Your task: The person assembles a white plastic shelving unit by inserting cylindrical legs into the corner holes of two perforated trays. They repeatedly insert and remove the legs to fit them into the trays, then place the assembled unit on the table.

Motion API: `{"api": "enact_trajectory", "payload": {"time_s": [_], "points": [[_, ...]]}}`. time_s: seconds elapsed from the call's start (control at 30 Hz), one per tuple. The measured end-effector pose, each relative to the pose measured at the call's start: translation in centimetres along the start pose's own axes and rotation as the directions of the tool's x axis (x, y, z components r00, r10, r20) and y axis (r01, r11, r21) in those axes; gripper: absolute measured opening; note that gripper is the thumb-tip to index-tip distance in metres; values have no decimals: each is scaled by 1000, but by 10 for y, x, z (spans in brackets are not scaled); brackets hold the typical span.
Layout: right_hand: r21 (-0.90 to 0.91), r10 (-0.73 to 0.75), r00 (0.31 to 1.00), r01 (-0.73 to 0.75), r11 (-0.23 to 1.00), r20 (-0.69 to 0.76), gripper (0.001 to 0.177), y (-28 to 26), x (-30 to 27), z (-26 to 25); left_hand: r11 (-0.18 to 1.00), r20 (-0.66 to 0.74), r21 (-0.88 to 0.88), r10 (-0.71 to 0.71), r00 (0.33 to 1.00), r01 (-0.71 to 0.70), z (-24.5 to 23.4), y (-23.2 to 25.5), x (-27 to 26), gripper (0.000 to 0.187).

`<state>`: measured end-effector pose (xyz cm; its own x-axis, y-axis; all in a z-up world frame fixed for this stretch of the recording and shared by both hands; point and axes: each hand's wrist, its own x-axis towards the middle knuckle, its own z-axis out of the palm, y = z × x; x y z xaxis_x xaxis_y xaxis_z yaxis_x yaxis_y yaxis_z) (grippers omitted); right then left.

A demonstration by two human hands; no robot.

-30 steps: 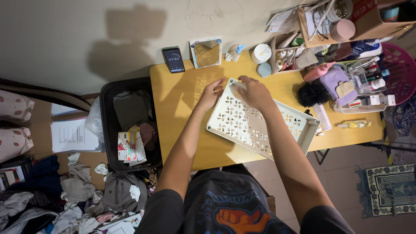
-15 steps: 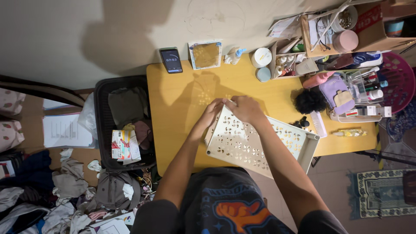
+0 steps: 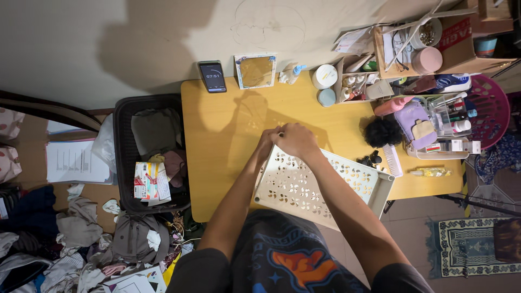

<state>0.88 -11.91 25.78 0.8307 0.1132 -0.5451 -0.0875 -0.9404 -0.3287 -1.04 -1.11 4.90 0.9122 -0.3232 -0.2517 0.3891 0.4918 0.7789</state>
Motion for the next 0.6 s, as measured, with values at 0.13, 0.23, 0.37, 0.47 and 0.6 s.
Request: {"api": "enact_trajectory", "payload": {"time_s": [0.13,0.23,0.37,0.47,0.6], "points": [[6,-18,1000,18,1000,-12,52,-1,-1,-4,1000,15,28,10,1000,-10,21,30,-10,23],[-16,-55,998,55,998,-22,52,-4,-2,-5,994,88,51,90,992,-95,21,33,-14,18],[-56,-75,997,75,996,-6,56,-12,-6,-11,951,-117,229,240,964,-209,7,22,-8,21],[-63,-79,997,78,995,-5,64,-19,-12,-23,837,-252,459,444,860,-297,-6,25,-10,34],[52,9,1000,-10,999,17,58,-20,-17,-46,853,-379,438,461,802,-283,-13,50,-45,36]]}}
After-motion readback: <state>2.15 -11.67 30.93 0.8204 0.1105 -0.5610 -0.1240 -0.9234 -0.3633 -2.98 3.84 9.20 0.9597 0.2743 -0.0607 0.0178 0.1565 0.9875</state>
